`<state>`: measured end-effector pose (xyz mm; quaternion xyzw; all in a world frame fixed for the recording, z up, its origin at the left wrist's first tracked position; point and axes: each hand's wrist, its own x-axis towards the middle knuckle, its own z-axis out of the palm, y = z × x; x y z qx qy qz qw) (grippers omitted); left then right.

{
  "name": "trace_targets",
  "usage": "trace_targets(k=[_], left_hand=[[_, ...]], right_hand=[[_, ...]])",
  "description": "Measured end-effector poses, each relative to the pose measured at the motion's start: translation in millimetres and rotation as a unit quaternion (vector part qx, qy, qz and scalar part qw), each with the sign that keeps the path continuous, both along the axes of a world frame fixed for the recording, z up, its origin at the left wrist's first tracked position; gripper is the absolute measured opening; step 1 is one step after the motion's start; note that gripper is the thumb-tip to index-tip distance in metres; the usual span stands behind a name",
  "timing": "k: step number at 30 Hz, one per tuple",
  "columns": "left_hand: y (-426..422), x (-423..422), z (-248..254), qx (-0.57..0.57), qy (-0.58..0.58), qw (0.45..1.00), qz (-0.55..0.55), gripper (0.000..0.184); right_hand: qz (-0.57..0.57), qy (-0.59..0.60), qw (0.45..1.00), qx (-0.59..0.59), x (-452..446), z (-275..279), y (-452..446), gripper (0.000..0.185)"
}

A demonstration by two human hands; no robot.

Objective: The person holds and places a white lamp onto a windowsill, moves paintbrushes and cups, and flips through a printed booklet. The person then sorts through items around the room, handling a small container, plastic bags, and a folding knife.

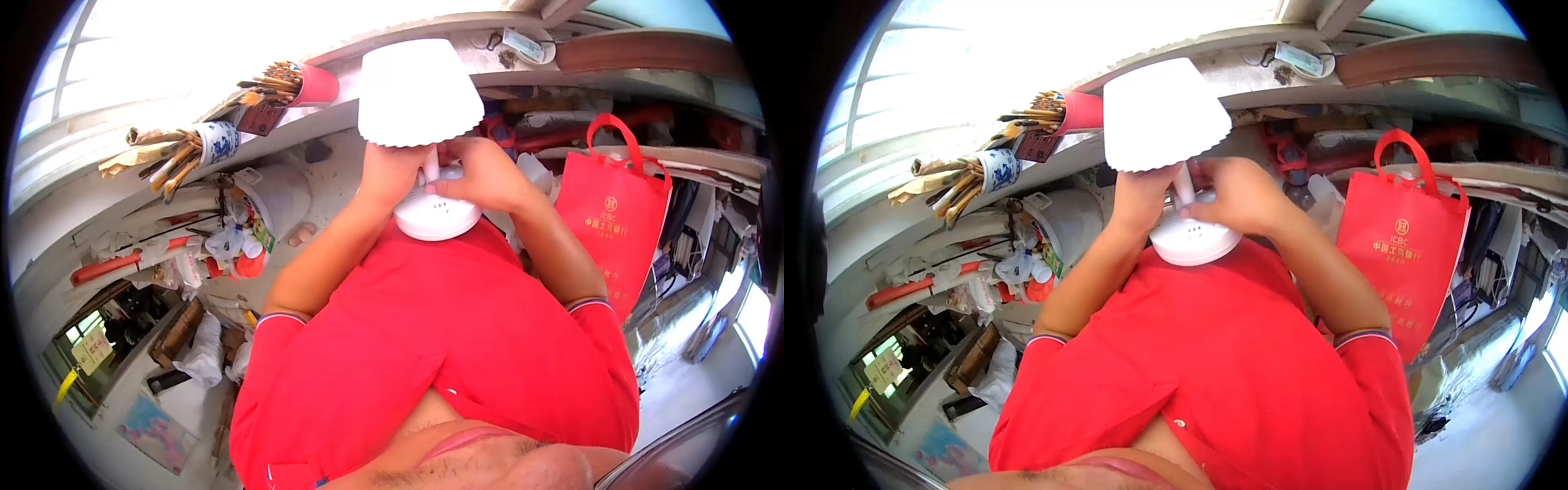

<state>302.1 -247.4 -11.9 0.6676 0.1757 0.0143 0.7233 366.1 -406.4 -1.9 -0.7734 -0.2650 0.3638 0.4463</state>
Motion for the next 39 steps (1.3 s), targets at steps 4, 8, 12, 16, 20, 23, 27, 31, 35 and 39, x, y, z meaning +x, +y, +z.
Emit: trace_targets(k=[4,8,12,16,20,23,27,31,35,39], left_hand=[[-5,19,7,-0.159,-0.037,0.984,0.077,0.025],[-11,26,16,-0.125,-0.077,0.987,0.058,0.030],[-25,26,2,-0.203,-0.039,0.974,0.093,0.032],[-34,31,-9,-0.129,-0.064,0.980,0.139,0.031],[-29,39,-22,-0.145,0.051,0.976,0.152,0.030],[-28,39,-17,-0.194,0.050,0.968,0.149,0.031],[-31,39,-25,-0.200,0.039,0.972,0.121,0.032],[-28,39,-16,-0.165,0.038,0.983,0.071,0.033],[-7,29,2,0.045,0.064,0.988,-0.131,0.031],[15,3,8,0.330,-0.148,0.900,-0.244,0.028]], right_hand=[[-0.039,0.050,0.997,0.034,24,-9,11,0.051],[-0.062,-0.008,0.997,0.053,35,-2,11,0.039],[-0.073,0.042,0.995,0.061,35,-21,7,0.039],[-0.099,0.149,0.980,0.084,32,-66,-1,0.037],[-0.054,0.324,0.934,0.142,28,-78,-2,0.058],[-0.052,0.355,0.916,0.181,20,-67,4,0.073],[-0.074,0.322,0.923,0.198,13,-59,9,0.074],[-0.058,0.353,0.899,0.253,17,-79,5,0.074],[-0.099,0.401,0.849,0.329,18,-93,-11,0.065],[-0.132,0.509,0.779,0.342,16,-86,-22,0.048]])
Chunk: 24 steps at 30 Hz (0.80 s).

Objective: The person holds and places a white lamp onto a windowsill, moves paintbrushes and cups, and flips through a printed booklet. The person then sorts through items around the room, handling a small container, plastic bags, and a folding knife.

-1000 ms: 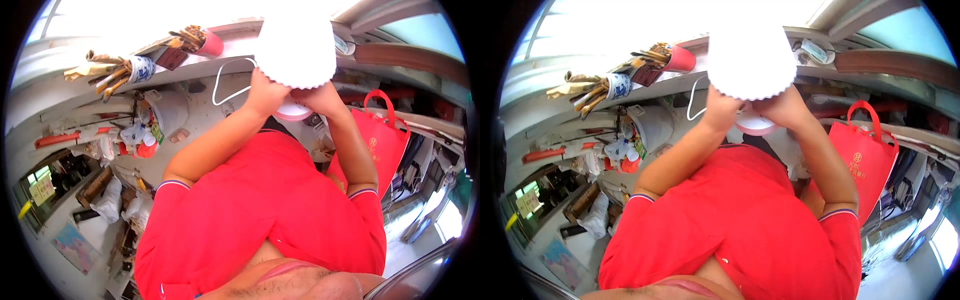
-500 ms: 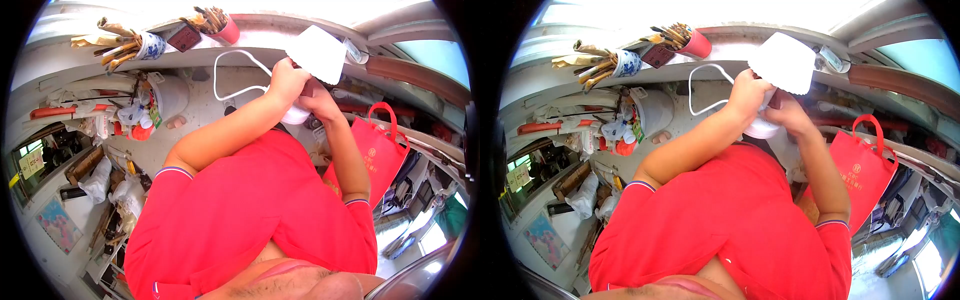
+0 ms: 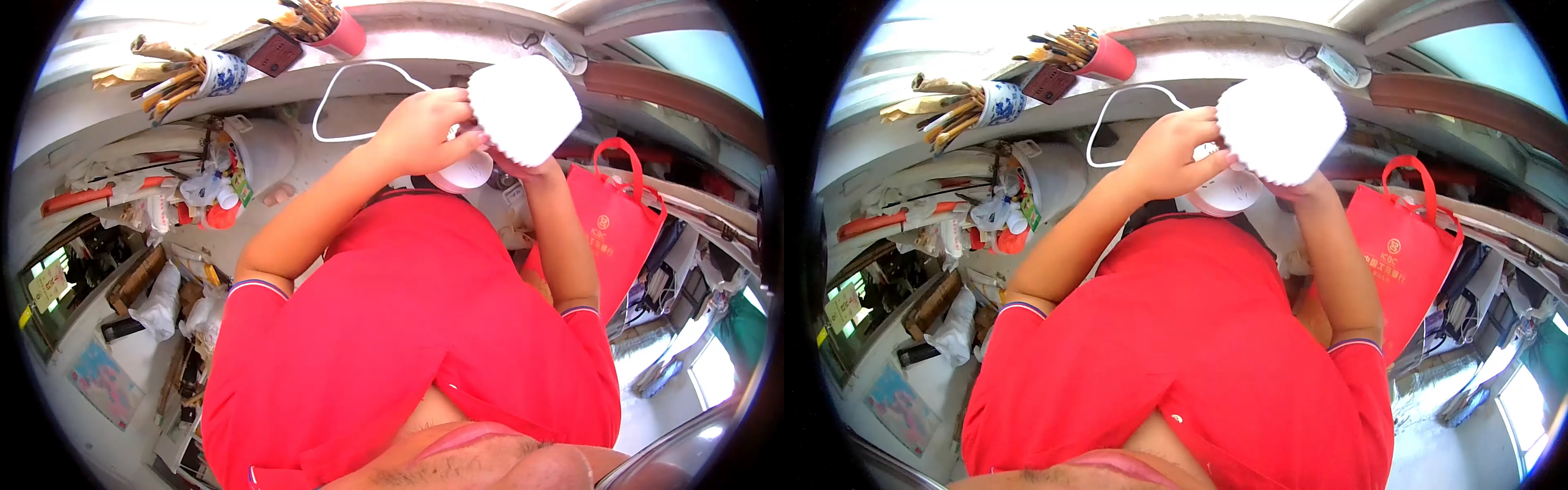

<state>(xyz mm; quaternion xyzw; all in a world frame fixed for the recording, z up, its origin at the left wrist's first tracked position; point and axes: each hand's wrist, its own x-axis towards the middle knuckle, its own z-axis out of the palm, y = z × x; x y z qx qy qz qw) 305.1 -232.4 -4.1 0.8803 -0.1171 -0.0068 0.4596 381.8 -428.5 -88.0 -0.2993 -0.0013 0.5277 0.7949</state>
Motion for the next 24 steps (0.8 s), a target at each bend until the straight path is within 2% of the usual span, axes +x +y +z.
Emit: trace_targets(k=[1,4,5,6,8,10,11,12,14,16,19,22,23,24], left_hand=[[-4,-8,-13,0.046,-0.042,0.997,0.042,0.036],[-15,-20,-27,0.107,-0.122,0.982,0.100,0.041],[-9,-21,-31,0.128,-0.058,0.986,0.084,0.047],[-5,-20,-31,0.157,-0.026,0.983,0.094,0.045],[0,-21,-34,0.113,-0.099,0.970,0.192,0.040],[16,-29,-18,0.082,-0.008,0.965,0.248,0.037],[26,-34,-15,0.102,-0.018,0.962,0.253,0.030],[33,-42,-17,-0.012,0.029,0.954,0.299,0.028],[46,-60,-29,-0.240,0.120,0.888,0.373,0.023],[54,-74,-34,-0.304,0.120,0.865,0.380,0.022],[61,-95,-45,-0.382,0.128,0.823,0.400,0.023],[72,-110,-65,-0.384,0.024,0.801,0.458,0.022],[79,-118,-67,-0.372,0.016,0.785,0.496,0.023],[89,-132,-70,-0.378,0.017,0.770,0.514,0.024]], right_hand=[[0.010,0.057,0.998,0.004,0,-2,-2,0.044],[0.010,-0.016,1.000,0.024,-7,5,12,0.036],[-0.020,0.013,0.999,-0.029,-6,13,15,0.032],[-0.051,0.014,0.997,-0.057,-5,13,17,0.032],[0.015,-0.023,0.999,-0.042,7,27,13,0.037],[0.015,-0.186,0.981,-0.056,13,32,11,0.044],[-0.013,-0.282,0.953,-0.105,24,13,3,0.048],[-0.065,-0.226,0.972,0.006,26,38,13,0.051],[-0.107,-0.270,0.956,0.035,35,34,23,0.053],[-0.143,-0.312,0.937,0.065,47,27,37,0.054],[-0.167,-0.340,0.925,0.028,54,28,58,0.055],[-0.125,-0.414,0.901,-0.030,60,33,60,0.055],[-0.090,-0.473,0.874,-0.065,66,39,55,0.055],[-0.046,-0.560,0.820,-0.111,73,47,51,0.055]])
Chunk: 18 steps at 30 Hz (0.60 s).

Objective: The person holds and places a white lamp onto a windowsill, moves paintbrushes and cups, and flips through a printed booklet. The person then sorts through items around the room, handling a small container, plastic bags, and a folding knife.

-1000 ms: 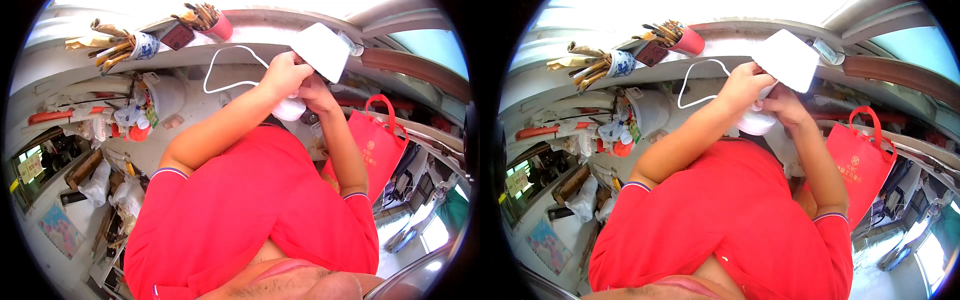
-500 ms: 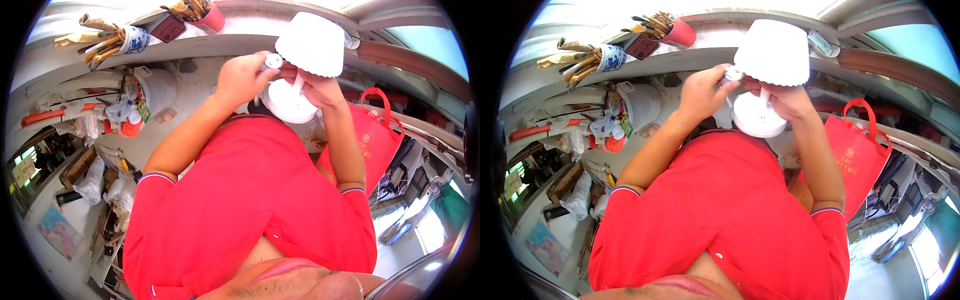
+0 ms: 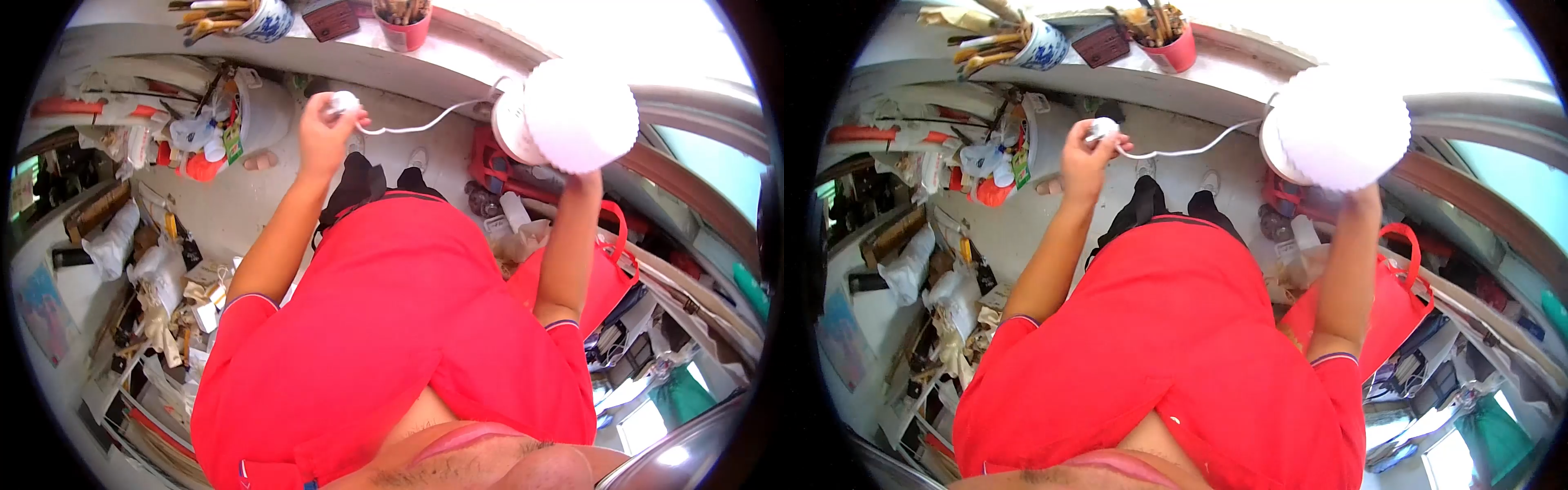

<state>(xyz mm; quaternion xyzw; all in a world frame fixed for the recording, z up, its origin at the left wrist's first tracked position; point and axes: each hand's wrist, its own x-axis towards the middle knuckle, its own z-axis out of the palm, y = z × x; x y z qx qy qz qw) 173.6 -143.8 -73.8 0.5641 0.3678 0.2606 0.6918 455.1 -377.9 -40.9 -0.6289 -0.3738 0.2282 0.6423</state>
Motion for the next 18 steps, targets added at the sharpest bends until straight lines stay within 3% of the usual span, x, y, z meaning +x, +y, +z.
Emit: trace_targets(k=[1,3,6,8,9,11,12,13,16,18], left_hand=[[9,-14,2,0.007,0.002,1.000,0.026,0.023],[24,-43,16,0.054,-0.008,0.996,0.069,0.022],[41,-83,65,0.144,-0.099,0.980,0.100,0.022],[48,-101,115,0.245,-0.189,0.951,0.011,0.033],[48,-106,135,0.314,-0.173,0.932,0.051,0.045],[56,-118,161,0.436,-0.145,0.883,0.098,0.060],[64,-126,169,0.489,-0.135,0.855,0.103,0.063],[66,-124,175,0.509,-0.116,0.845,0.120,0.064],[64,-118,171,0.394,-0.177,0.898,0.089,0.064],[48,-92,172,0.396,-0.186,0.896,0.077,0.060]], right_hand=[[0.018,-0.118,0.990,-0.079,5,9,-5,0.055],[0.054,-0.347,0.915,-0.196,10,25,-17,0.056],[0.056,-0.493,0.835,-0.239,12,26,-29,0.056],[0.009,-0.423,0.880,-0.214,15,18,-34,0.056],[-0.019,-0.350,0.918,-0.187,16,11,-37,0.057],[-0.085,-0.037,0.994,-0.050,12,-3,-37,0.056],[-0.115,0.126,0.985,0.024,10,-12,-34,0.056],[-0.093,0.104,0.988,0.071,8,-19,-25,0.053],[-0.073,0.124,0.978,0.151,17,-58,-14,0.052],[-0.090,0.180,0.963,0.177,26,-88,-12,0.063]])
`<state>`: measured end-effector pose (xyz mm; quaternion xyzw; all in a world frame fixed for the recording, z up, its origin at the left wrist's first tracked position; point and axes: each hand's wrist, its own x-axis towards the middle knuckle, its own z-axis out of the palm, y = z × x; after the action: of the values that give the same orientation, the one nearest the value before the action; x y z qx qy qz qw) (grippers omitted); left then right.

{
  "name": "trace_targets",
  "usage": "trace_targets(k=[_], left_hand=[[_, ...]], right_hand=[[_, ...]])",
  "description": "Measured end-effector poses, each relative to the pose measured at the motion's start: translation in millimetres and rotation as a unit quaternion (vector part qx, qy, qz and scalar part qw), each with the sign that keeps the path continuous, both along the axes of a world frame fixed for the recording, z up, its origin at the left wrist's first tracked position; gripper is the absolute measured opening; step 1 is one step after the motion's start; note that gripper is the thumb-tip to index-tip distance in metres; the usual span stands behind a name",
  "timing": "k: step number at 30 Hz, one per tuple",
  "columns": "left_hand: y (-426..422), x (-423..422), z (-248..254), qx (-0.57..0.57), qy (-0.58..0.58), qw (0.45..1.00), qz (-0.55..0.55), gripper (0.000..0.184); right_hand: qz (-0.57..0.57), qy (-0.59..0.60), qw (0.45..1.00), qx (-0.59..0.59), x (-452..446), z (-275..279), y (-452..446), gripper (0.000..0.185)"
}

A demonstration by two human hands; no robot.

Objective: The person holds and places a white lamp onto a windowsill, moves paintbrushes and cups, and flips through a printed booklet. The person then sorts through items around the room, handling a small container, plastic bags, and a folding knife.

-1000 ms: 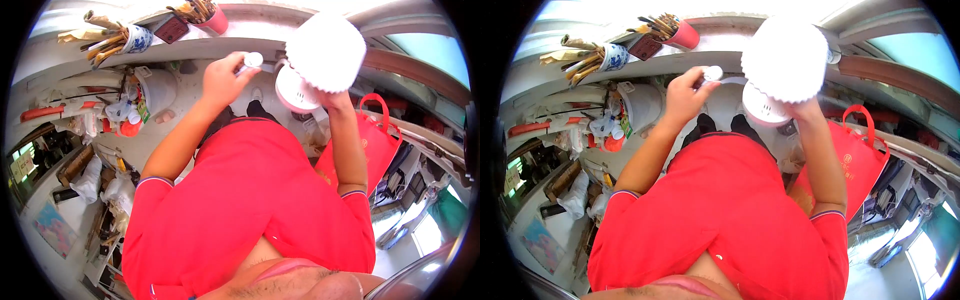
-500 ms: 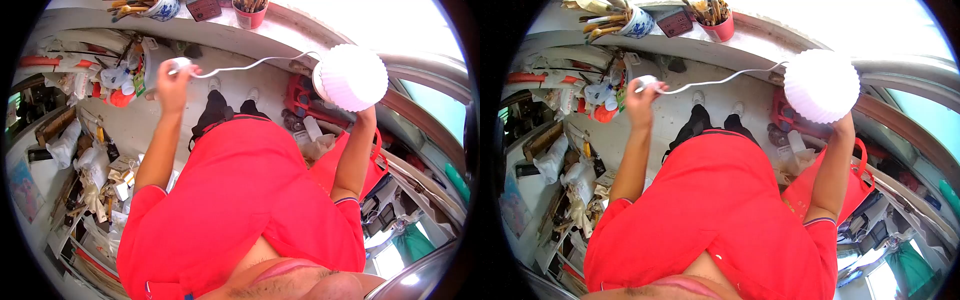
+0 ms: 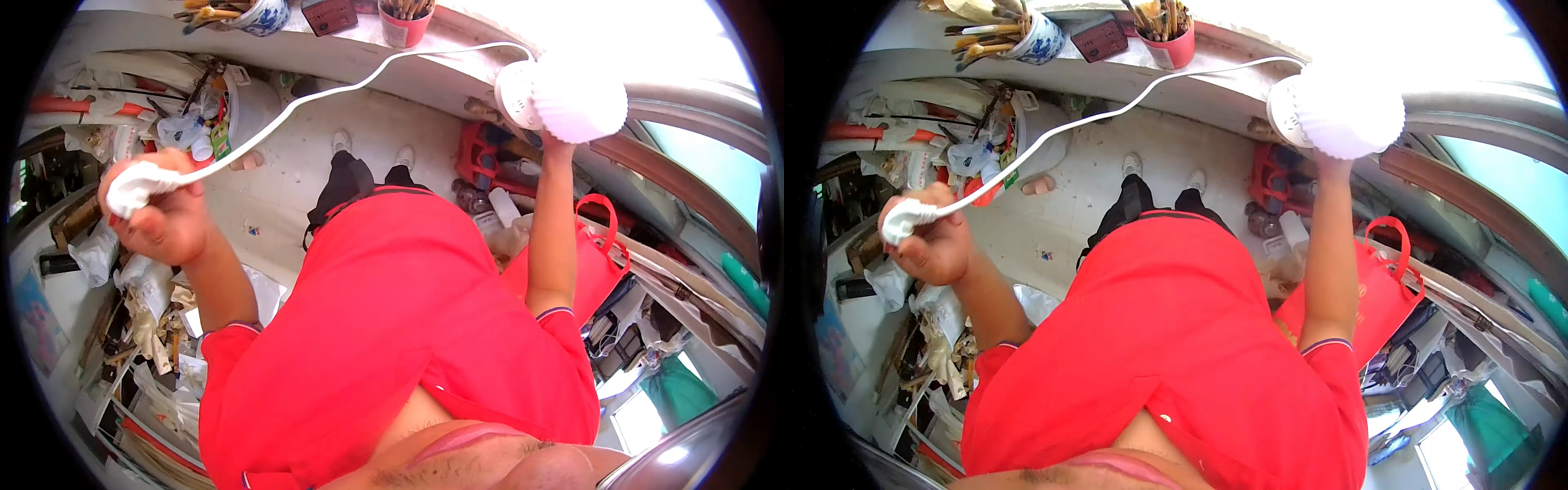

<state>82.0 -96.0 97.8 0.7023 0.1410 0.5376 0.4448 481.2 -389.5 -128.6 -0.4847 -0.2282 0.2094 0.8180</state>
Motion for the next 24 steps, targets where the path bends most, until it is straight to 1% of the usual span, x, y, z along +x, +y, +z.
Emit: trace_targets(k=[1,2,3,4,5,6,8,9,10,12,14,15,16,18,21,22,24], left_hand=[[-6,9,-1,-0.006,-0.009,1.000,-0.022,0.060],[-11,16,-3,-0.012,-0.018,0.999,-0.044,0.059],[-15,23,-4,0.000,-0.008,0.999,-0.032,0.060],[-19,28,-5,0.014,0.002,1.000,-0.017,0.061],[-20,28,-2,0.034,0.021,0.999,-0.034,0.057],[-16,21,-2,0.037,0.009,0.999,-0.026,0.055],[3,-10,0,0.045,-0.018,0.999,-0.011,0.052],[14,-25,7,-0.008,-0.071,0.993,-0.092,0.047],[23,-38,13,-0.108,-0.134,0.975,-0.138,0.048],[35,-54,28,-0.118,-0.119,0.961,-0.220,0.045],[43,-68,38,-0.116,-0.123,0.950,-0.262,0.044],[36,-65,43,-0.141,-0.170,0.957,-0.188,0.038],[41,-71,48,-0.160,-0.184,0.941,-0.234,0.036],[49,-78,57,-0.158,-0.180,0.921,-0.307,0.033],[56,-88,62,-0.148,-0.158,0.921,-0.324,0.034],[55,-90,61,-0.150,-0.154,0.931,-0.296,0.034],[49,-94,55,-0.153,-0.150,0.947,-0.239,0.034]], right_hand=[[0.022,0.038,0.999,0.027,-3,0,3,0.060],[0.091,0.071,0.992,0.054,-4,5,2,0.059],[0.121,0.081,0.988,0.054,-6,11,4,0.059],[0.124,0.070,0.989,0.037,-7,16,4,0.058],[0.111,0.052,0.992,0.016,-8,18,4,0.058],[0.092,0.028,0.995,-0.006,-7,21,3,0.058],[0.011,-0.045,0.997,-0.063,-4,22,0,0.057],[-0.033,-0.084,0.991,-0.096,-4,23,-2,0.056],[-0.075,-0.120,0.982,-0.126,-5,22,-4,0.056],[-0.138,-0.190,0.955,-0.183,-7,18,-6,0.055],[-0.183,-0.252,0.921,-0.233,-8,13,-6,0.055],[-0.199,-0.280,0.904,-0.256,-7,10,-5,0.054],[-0.208,-0.305,0.887,-0.278,-7,7,-5,0.054],[-0.201,-0.359,0.850,-0.328,3,-1,-4,0.053],[-0.157,-0.431,0.794,-0.399,24,-13,-1,0.052],[-0.139,-0.451,0.775,-0.421,30,-17,-1,0.052],[-0.110,-0.467,0.754,-0.448,41,-20,-2,0.051]])
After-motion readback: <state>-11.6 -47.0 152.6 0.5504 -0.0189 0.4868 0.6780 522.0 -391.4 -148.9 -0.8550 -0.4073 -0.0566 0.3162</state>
